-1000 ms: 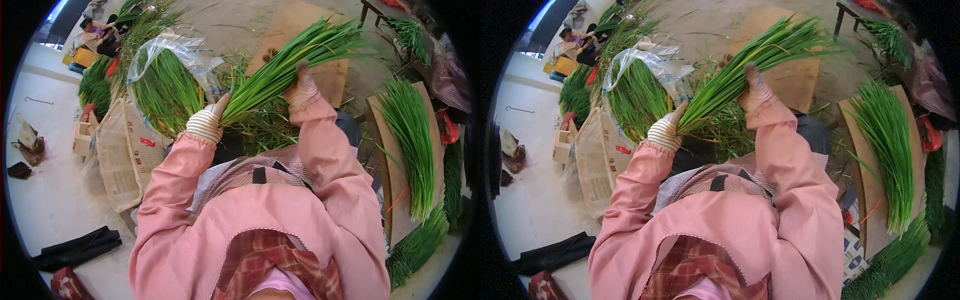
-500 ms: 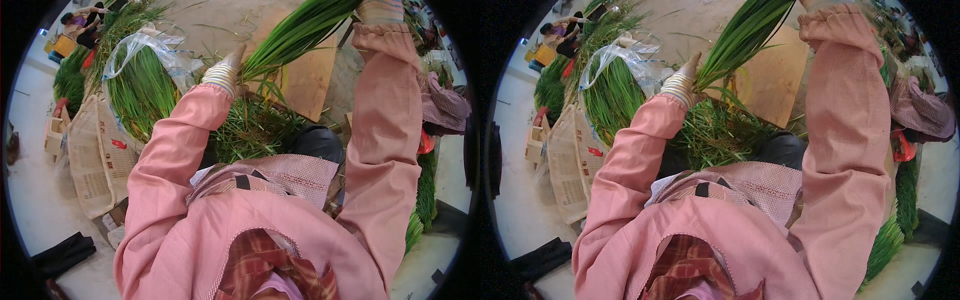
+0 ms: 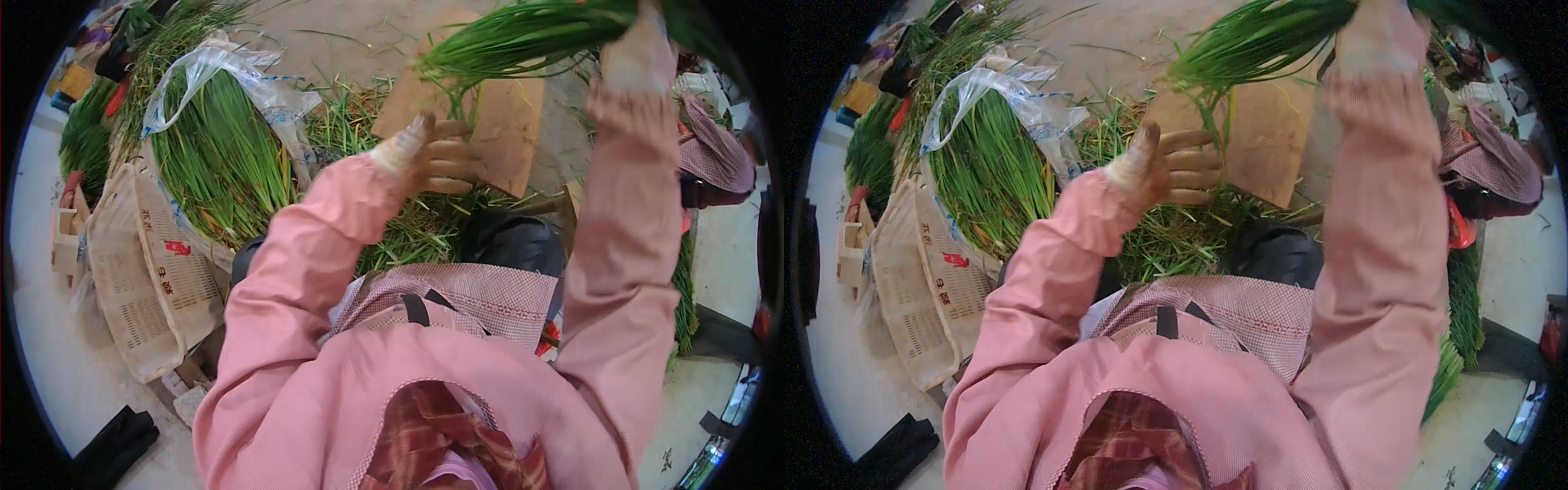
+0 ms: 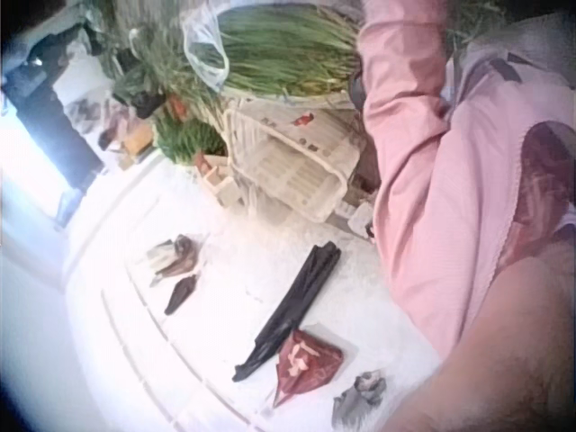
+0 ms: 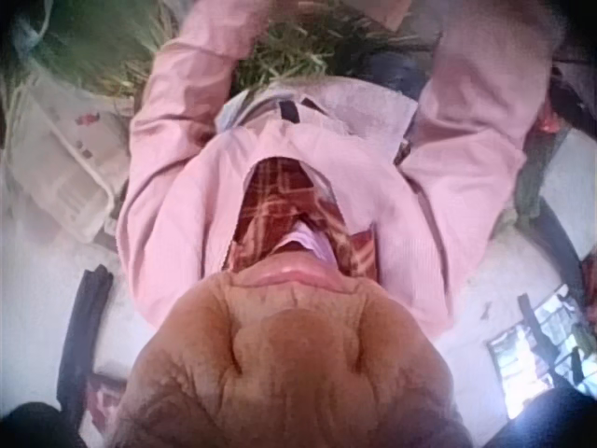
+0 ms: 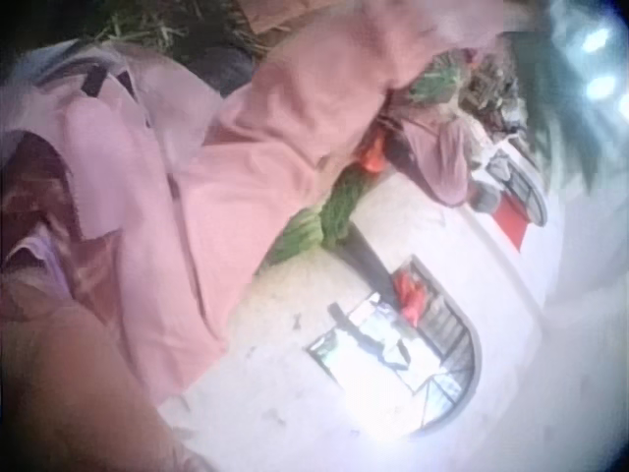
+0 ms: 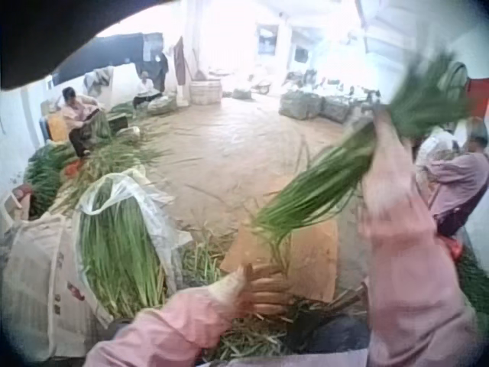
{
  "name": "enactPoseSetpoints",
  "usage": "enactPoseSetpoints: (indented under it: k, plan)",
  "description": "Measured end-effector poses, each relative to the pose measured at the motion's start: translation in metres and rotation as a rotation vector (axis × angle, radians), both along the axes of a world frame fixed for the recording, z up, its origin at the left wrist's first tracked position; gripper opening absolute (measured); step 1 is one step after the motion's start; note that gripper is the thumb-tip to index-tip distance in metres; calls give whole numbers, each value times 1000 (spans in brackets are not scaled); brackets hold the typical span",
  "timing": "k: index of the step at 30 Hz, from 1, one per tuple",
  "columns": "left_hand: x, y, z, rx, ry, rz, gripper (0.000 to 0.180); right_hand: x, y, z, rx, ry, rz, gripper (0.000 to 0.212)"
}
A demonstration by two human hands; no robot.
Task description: The person sorts green chive stalks into a bundle and ties them with red twine by hand.
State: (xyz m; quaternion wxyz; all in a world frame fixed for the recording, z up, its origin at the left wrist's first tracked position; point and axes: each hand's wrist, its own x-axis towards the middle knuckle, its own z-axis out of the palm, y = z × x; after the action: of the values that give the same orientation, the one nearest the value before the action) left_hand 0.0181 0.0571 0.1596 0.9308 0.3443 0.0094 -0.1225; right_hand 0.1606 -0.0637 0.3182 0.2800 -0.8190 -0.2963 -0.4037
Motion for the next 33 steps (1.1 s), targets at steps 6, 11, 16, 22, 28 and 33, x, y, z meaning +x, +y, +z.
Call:
enactPoseSetpoints:
  k: [6,11,16,22,28,33]
  plan:
    - [29,-54,-28,-535,30,265,102,-102,-71,-152,246,362,310,35]
    - [4,-45,-93,-463,301,335,28,-158,-80,-187,-190,700,1031,38]
    - [-41,-11,-65,89,406,235,18,-148,-95,-170,211,1844,1103,42]
    - [-108,16,14,623,57,-43,51,-170,-38,-210,832,2229,1551,79]
    - [-206,-27,-27,465,256,-75,75,-162,-4,-207,1463,2010,1755,83]
    - [-216,-68,-59,1057,32,-189,62,-121,-16,-213,1579,1980,1535,51]
